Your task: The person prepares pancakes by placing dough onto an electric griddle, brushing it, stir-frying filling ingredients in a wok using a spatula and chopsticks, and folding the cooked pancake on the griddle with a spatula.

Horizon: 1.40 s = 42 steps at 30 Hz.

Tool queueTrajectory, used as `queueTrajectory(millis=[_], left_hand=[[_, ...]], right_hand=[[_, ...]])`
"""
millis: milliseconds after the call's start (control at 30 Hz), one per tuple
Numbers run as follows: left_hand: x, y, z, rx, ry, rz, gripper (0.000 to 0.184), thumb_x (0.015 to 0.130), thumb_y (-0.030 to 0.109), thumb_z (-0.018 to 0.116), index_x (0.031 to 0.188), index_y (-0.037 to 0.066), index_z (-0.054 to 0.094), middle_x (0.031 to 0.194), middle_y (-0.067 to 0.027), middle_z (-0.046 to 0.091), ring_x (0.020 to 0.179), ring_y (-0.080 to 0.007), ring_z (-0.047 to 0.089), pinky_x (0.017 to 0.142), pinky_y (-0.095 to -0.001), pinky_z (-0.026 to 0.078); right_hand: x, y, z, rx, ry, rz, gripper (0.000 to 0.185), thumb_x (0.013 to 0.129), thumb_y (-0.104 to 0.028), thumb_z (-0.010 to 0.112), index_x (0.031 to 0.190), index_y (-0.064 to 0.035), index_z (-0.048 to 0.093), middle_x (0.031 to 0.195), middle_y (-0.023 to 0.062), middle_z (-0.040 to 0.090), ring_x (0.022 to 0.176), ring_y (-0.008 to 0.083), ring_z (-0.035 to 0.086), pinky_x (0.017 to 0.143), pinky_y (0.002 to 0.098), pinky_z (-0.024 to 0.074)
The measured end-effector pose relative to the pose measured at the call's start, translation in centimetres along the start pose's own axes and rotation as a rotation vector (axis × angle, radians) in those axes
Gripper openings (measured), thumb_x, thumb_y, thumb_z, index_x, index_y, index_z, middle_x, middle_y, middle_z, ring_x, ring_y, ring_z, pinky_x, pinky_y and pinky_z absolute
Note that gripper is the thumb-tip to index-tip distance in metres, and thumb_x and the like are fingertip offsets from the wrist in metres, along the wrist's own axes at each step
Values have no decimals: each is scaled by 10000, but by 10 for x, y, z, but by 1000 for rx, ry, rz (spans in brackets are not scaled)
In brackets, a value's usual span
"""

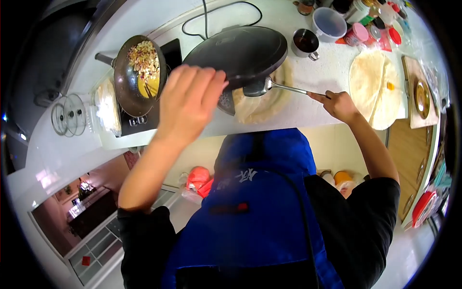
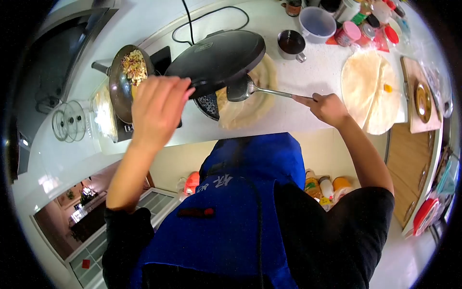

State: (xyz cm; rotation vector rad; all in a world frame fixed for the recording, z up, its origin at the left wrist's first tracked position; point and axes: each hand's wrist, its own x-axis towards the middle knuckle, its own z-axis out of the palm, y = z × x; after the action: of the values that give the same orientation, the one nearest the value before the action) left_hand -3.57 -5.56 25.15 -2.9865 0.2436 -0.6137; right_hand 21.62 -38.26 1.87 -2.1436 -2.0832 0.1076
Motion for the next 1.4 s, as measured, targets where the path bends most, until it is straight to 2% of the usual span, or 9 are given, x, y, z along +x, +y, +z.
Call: queueTrajectory(millis=[467,533,667,733,833,900,933,1000,1400], left_hand=[[-92,80,89,-320,-2,-82,307,772,62,739,1064,-17,687,935,-93,601,837,-277,593,763,-396,488],[-104,91,103,-316,42,-117,256,771,39,690,1021,-11,683,882,-82,571,796,-259,572,721,-380,481],[-123,119,127,-350,82,-287,438,843,67,682,1271,-10,635,1075,-133,565,973,-316,591,830,-414,505],[-134,135,149,-319,49,-319,513,874,93,679,1358,-41,575,1213,-170,519,1093,-344,575,955,-448,495],[-144,146,169,-315,87,-359,635,848,140,729,1408,-58,506,1316,-184,467,1231,-366,488,1092,-496,423],[-151,147,175,-323,100,-346,638,843,141,733,1408,-52,509,1320,-182,467,1240,-360,489,1120,-495,413],[-154,147,177,-326,104,-337,639,840,142,734,1408,-48,511,1322,-181,466,1245,-357,490,1133,-494,408],[-157,146,185,-307,125,-317,648,838,144,735,1413,-49,507,1332,-182,467,1255,-350,491,1151,-493,397],[-167,151,188,-84,17,-260,674,901,158,627,1502,-59,412,1611,-202,347,1501,-325,348,1216,-461,321]], right_hand=[[-126,-94,-2,-14,71,281,643,860,-75,656,1474,-251,583,717,53,507,507,200,521,487,366,495],[-175,-124,-10,-12,92,326,422,898,-145,697,1309,-242,676,945,28,663,516,207,591,476,352,517],[-239,-197,-4,126,148,693,638,854,-9,605,1475,-149,581,760,88,549,511,221,511,517,365,489],[-232,-239,-2,192,286,865,655,851,67,493,1492,-59,540,772,126,607,587,258,577,590,379,514],[-205,-291,12,195,506,1057,657,877,89,469,1522,-34,496,791,90,634,567,144,452,547,302,408],[-174,-325,11,404,633,1259,655,926,91,413,1567,-44,428,772,-42,550,607,57,355,547,230,335],[-156,-334,15,312,715,1256,688,916,102,410,1585,-58,401,736,-62,427,593,45,335,535,209,325],[-139,-356,25,768,950,1481,696,924,91,410,1599,-75,381,716,-70,379,577,30,333,508,200,321],[-119,-374,49,1308,1114,1619,517,1004,-50,455,1520,-57,480,641,-51,343,489,48,319,426,231,295]])
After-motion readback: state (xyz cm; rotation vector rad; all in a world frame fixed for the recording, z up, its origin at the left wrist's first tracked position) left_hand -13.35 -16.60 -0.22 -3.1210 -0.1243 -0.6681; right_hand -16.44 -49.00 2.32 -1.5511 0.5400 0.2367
